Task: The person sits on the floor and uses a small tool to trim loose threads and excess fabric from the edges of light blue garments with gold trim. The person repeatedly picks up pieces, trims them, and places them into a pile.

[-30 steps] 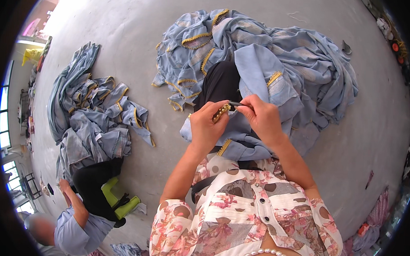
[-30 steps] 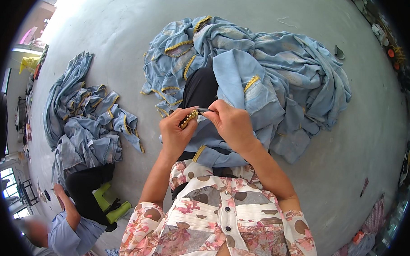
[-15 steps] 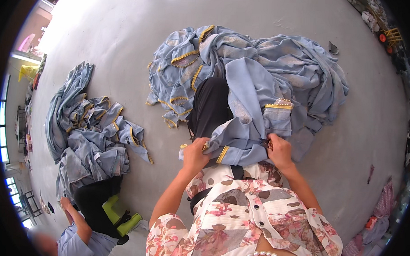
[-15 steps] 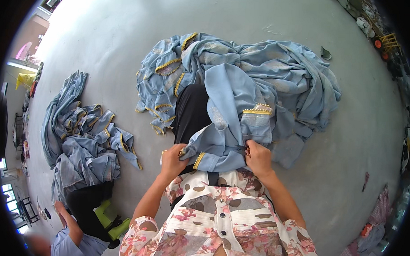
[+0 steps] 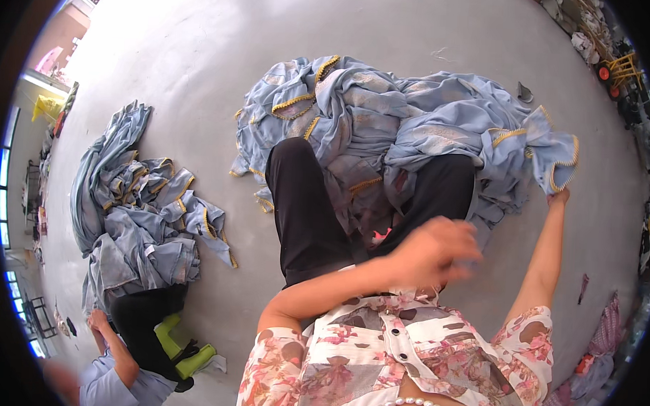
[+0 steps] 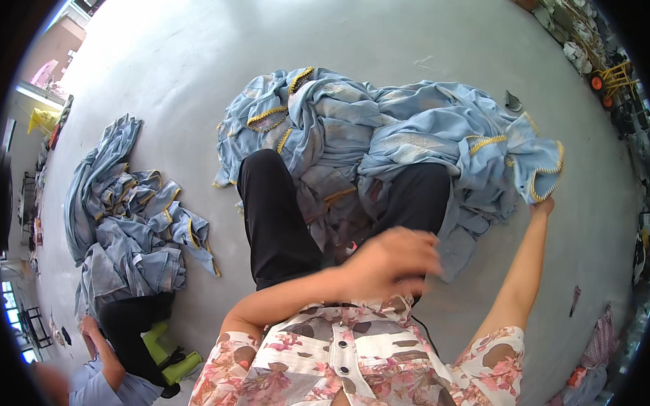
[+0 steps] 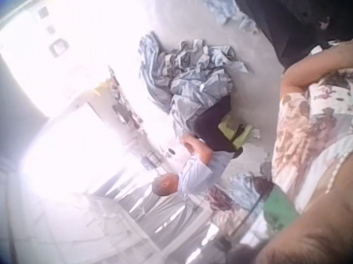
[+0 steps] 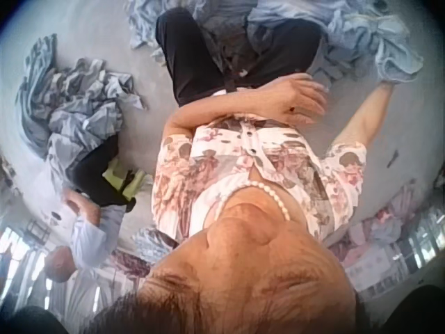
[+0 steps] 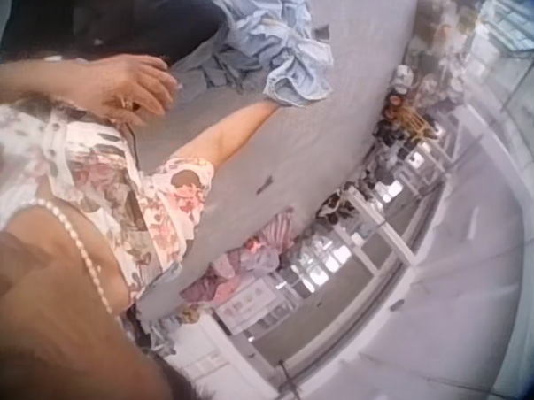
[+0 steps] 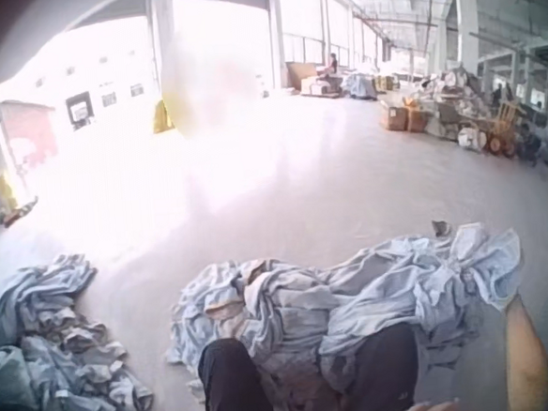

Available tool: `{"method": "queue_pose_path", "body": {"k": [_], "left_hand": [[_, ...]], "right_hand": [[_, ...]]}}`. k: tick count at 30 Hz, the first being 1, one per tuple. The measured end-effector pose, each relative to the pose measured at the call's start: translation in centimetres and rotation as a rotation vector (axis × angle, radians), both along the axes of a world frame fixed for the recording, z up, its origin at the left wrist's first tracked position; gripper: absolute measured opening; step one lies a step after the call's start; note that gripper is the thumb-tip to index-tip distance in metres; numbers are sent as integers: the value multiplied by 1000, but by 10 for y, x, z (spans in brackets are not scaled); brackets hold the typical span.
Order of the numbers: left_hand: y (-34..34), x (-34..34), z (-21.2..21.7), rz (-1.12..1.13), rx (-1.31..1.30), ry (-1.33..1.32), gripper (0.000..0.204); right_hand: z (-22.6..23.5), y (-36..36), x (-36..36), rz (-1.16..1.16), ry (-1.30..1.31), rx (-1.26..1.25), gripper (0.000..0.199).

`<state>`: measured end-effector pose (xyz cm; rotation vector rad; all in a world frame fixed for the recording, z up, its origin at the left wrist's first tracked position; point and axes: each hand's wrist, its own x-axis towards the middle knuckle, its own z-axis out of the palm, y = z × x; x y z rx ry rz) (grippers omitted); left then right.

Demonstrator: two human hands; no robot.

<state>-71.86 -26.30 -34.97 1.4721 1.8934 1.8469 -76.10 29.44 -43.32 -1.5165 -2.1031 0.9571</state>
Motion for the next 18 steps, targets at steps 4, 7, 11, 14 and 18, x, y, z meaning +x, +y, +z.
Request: {"method": "queue_pose_path", "body": {"k": [4, 7, 11, 14, 18], "left_hand": [[-60, -76, -132, 902, -404, -195, 41], [-96, -130, -182, 1203, -824, -58, 58], [-133, -155, -247, 1153, -1160, 46, 37], [-157, -179, -260, 1251, -629, -525, 17], [-216, -222, -209, 1290, 276, -892, 6]], "right_hand": [[-47, -53, 41, 42, 355, -345, 11], [-44, -115, 65, 206, 371, -325, 15], [-43, -196, 85, 401, 292, -316, 13], [-52, -242, 82, 542, 339, -144, 13], [-19, -325, 25, 912, 428, 267, 13]]}}
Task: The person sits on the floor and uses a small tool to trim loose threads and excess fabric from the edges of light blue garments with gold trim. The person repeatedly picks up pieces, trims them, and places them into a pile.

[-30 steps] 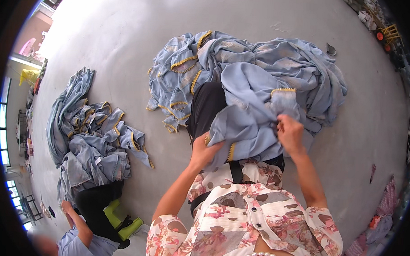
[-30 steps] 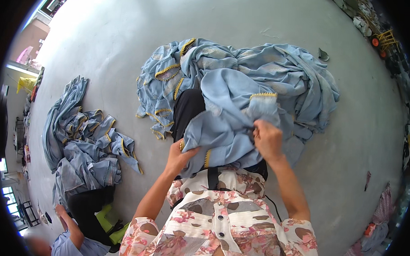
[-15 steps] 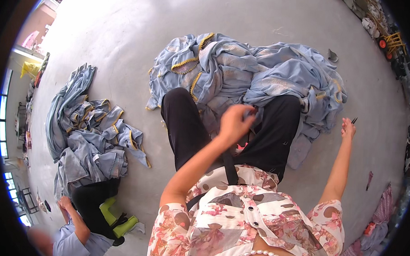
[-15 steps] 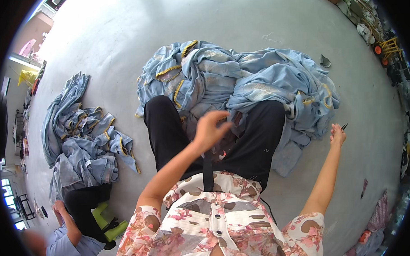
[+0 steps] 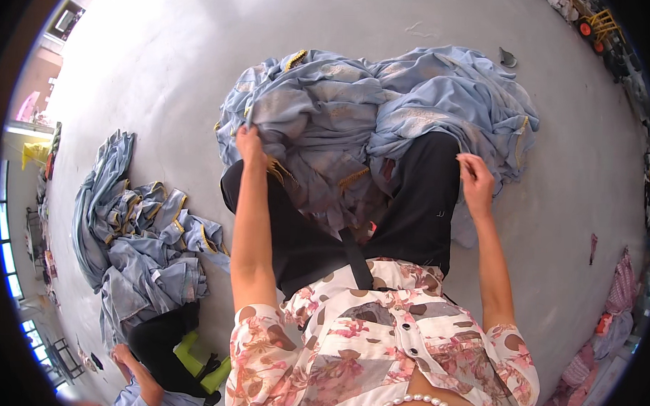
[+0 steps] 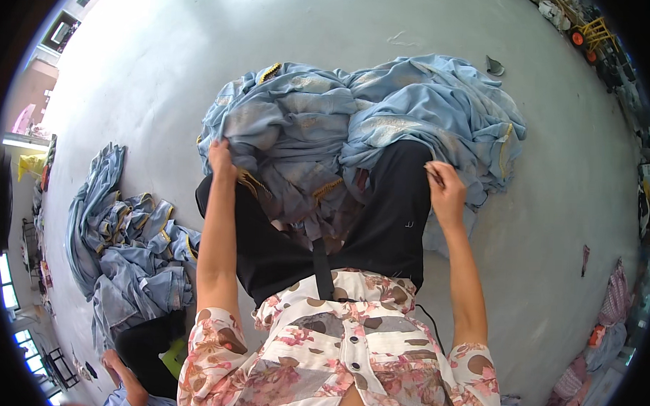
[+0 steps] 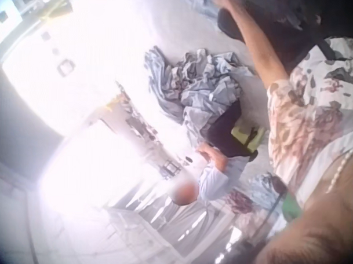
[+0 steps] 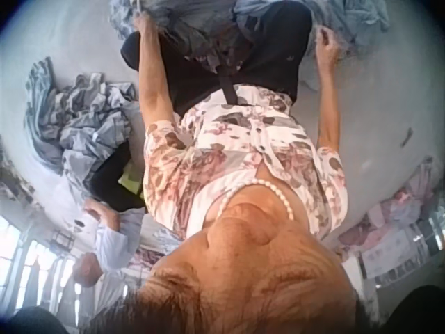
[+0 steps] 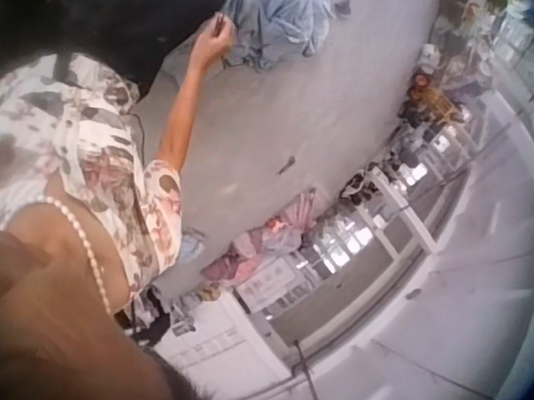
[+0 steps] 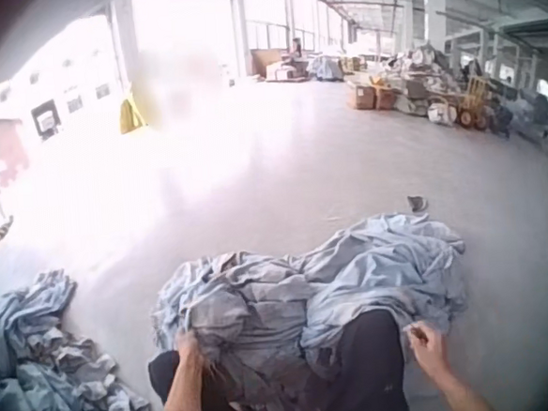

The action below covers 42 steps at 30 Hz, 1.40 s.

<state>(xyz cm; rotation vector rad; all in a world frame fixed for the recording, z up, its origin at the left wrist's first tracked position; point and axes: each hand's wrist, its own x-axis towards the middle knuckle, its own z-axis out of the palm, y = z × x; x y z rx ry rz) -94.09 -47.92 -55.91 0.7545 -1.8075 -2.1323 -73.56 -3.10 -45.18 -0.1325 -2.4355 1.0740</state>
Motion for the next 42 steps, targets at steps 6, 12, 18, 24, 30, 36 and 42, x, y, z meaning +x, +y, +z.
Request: {"method": "queue_pose_path", "body": {"k": [6, 12, 18, 24, 30, 36, 42], "left_hand": [[-14, -12, 214, -220, -351, 354, 7], [67, 50, 302, -553, -614, 489, 9], [182, 159, 246, -1181, -607, 670, 34], [161, 221, 144, -948, -748, 717, 28], [102, 213, 94, -500, -1006, 254, 52], [133, 190, 55, -817, -1157, -33, 63], [65, 155, 179, -471, 27, 212, 13]], "right_hand": [[15, -34, -66, 150, -55, 52, 16], [43, -70, -72, 228, -260, -564, 37], [32, -83, -48, 155, -348, -1336, 45], [-25, -25, -24, -114, -288, -377, 23], [38, -124, -47, 191, -119, -150, 37], [-11, -143, -93, 338, -144, 142, 27], [59, -72, -86, 62, -174, -810, 10]]}}
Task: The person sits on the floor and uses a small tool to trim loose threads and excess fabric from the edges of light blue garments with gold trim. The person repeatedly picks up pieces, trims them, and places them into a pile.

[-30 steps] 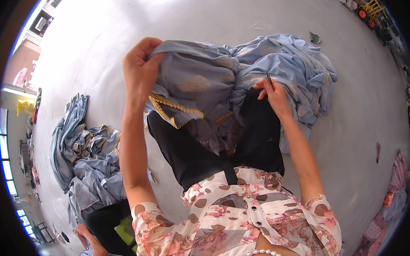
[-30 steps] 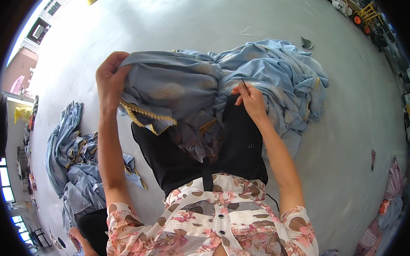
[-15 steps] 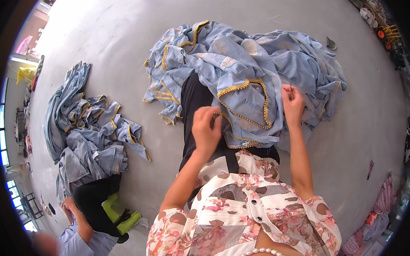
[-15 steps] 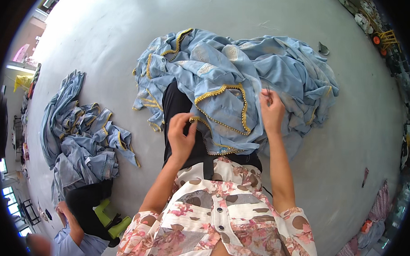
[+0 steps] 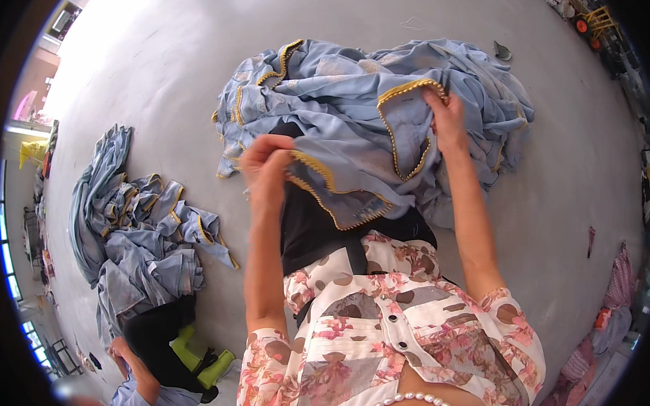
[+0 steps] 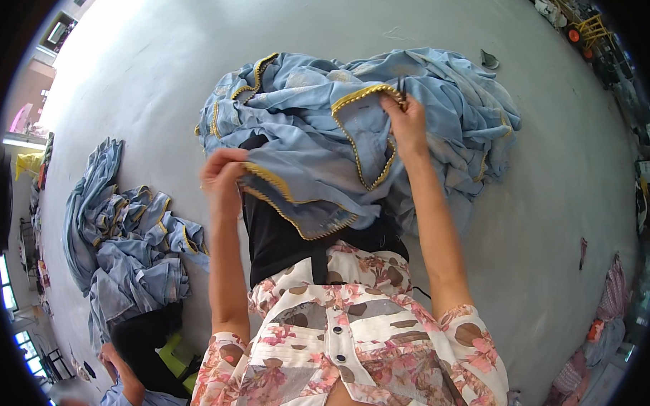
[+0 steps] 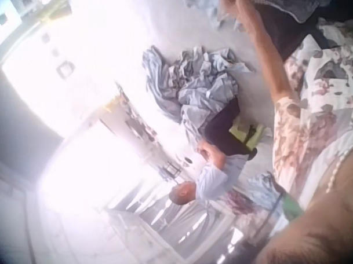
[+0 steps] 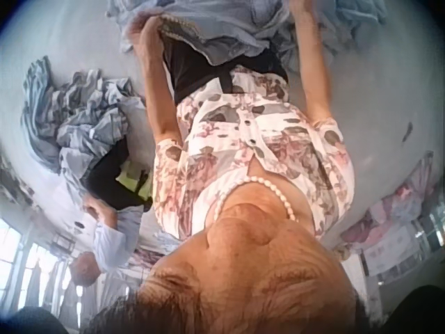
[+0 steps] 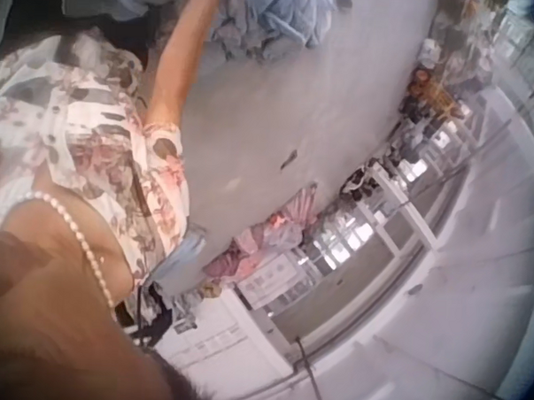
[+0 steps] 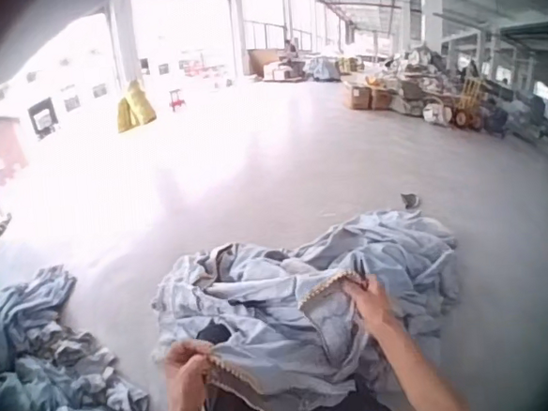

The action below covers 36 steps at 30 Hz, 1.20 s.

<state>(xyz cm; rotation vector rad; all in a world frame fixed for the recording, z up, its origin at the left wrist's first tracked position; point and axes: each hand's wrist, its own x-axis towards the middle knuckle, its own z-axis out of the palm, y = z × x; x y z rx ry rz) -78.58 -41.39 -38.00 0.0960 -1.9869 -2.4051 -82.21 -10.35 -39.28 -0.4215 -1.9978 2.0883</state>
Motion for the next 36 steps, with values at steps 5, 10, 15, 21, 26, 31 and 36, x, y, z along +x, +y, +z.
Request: {"method": "queue_pose_path", "body": {"k": [5, 10, 15, 21, 26, 31, 36], "left_hand": [[-98, 41, 71, 79, 285, 444, 13], [-188, 81, -62, 293, -346, -195, 23], [-74, 78, -58, 324, -761, 75, 20], [117, 50, -43, -215, -892, 440, 42], [114, 54, -49, -87, -645, 675, 26], [41, 59, -27, 407, -721, 764, 27], [15, 57, -52, 592, -726, 588, 28]], "right_hand": [[35, 20, 30, -53, 186, -296, 10], [-13, 30, 47, -152, 57, -358, 14], [-38, 42, 65, -124, 6, -313, 12], [-5, 25, 63, -54, 183, -348, 6], [36, 52, 82, -653, 385, -542, 19], [-18, 43, 120, -273, 272, -288, 14], [-46, 1, 127, -159, 183, -256, 13]]}}
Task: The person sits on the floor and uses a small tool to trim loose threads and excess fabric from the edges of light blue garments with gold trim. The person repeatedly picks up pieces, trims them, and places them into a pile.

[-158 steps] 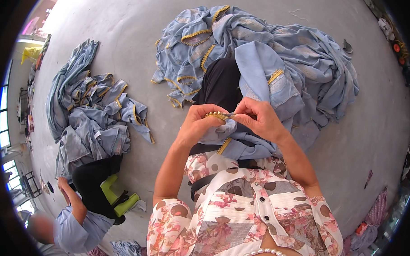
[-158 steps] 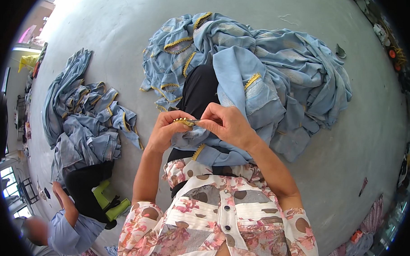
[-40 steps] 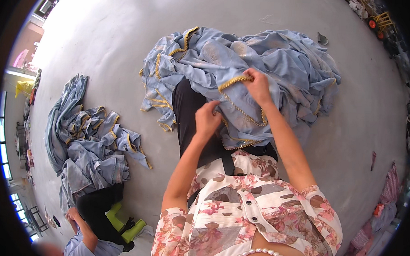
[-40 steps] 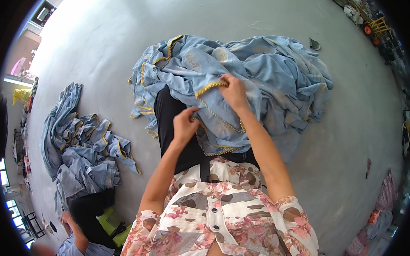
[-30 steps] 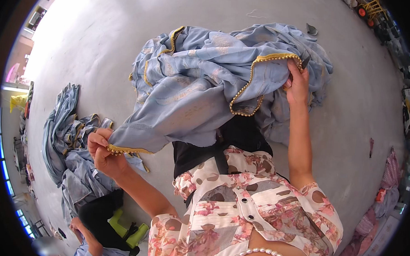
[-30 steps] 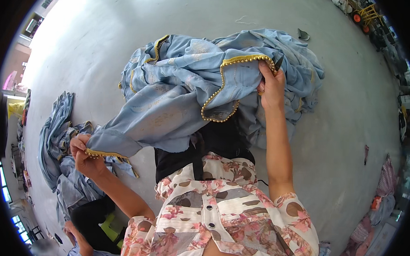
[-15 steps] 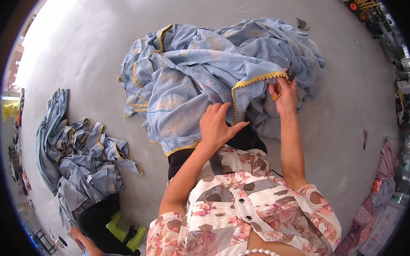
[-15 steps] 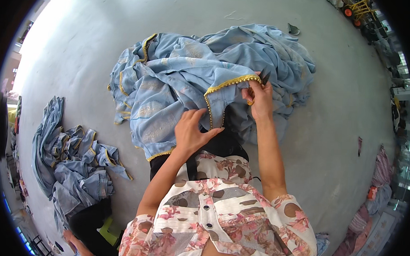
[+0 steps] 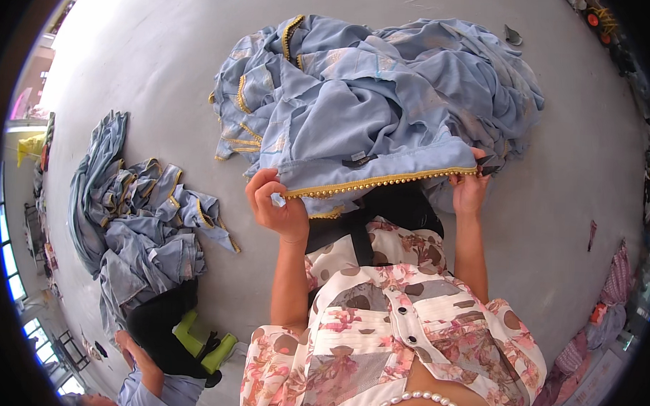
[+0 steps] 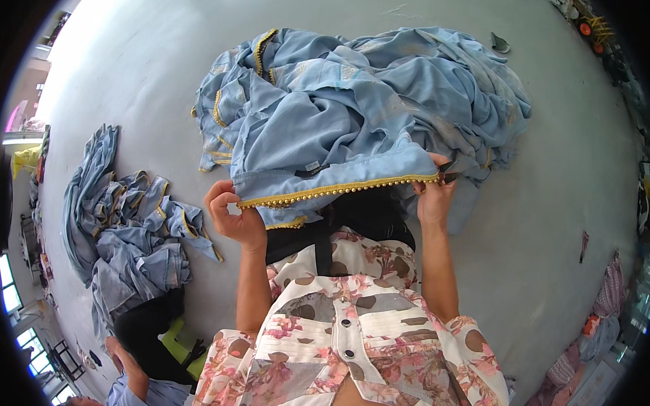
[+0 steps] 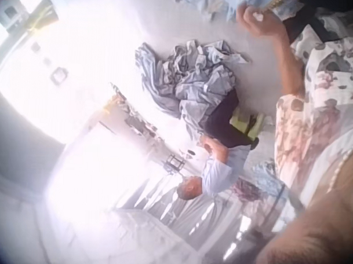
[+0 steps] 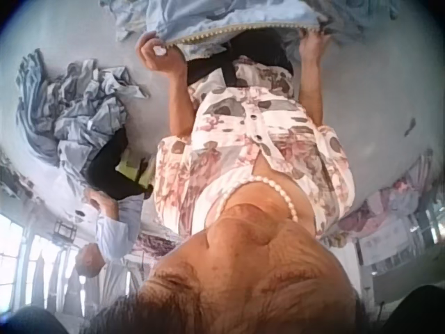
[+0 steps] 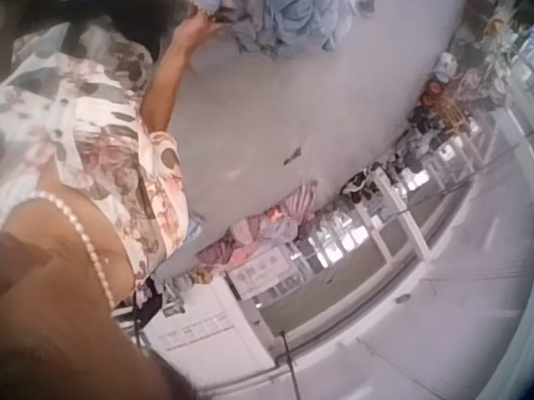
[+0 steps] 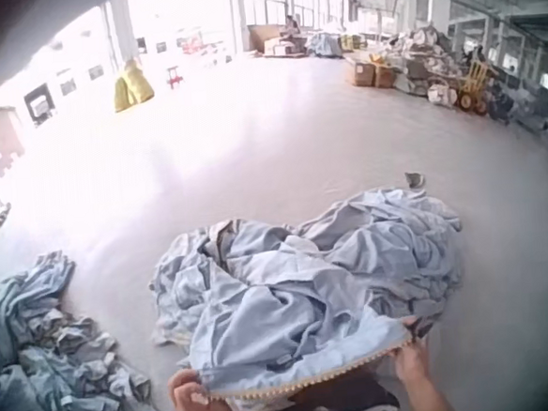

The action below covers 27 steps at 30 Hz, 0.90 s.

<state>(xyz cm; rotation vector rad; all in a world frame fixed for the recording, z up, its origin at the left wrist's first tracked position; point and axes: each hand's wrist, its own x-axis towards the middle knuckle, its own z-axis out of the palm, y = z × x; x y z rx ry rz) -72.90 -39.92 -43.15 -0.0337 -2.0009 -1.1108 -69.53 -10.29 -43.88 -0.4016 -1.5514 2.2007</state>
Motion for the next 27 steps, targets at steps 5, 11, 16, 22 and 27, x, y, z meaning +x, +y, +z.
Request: {"method": "queue_pose_path", "body": {"k": [5, 11, 16, 22, 27], "left_hand": [[-21, 13, -37, 19, 304, -192, 25], [-44, 38, -61, -63, 367, -559, 19], [-56, 46, -49, -117, 144, -873, 31], [-14, 46, 16, -404, -395, -389, 89], [16, 34, 11, -790, 547, -514, 80]], "right_hand": [[5, -15, 11, 233, 13, 347, 12], [-2, -18, 44, 368, -69, 278, 22], [5, -23, 51, 356, -73, 265, 22], [33, -44, 29, 423, 92, 336, 18], [87, -80, 9, 978, 375, 498, 21]]}}
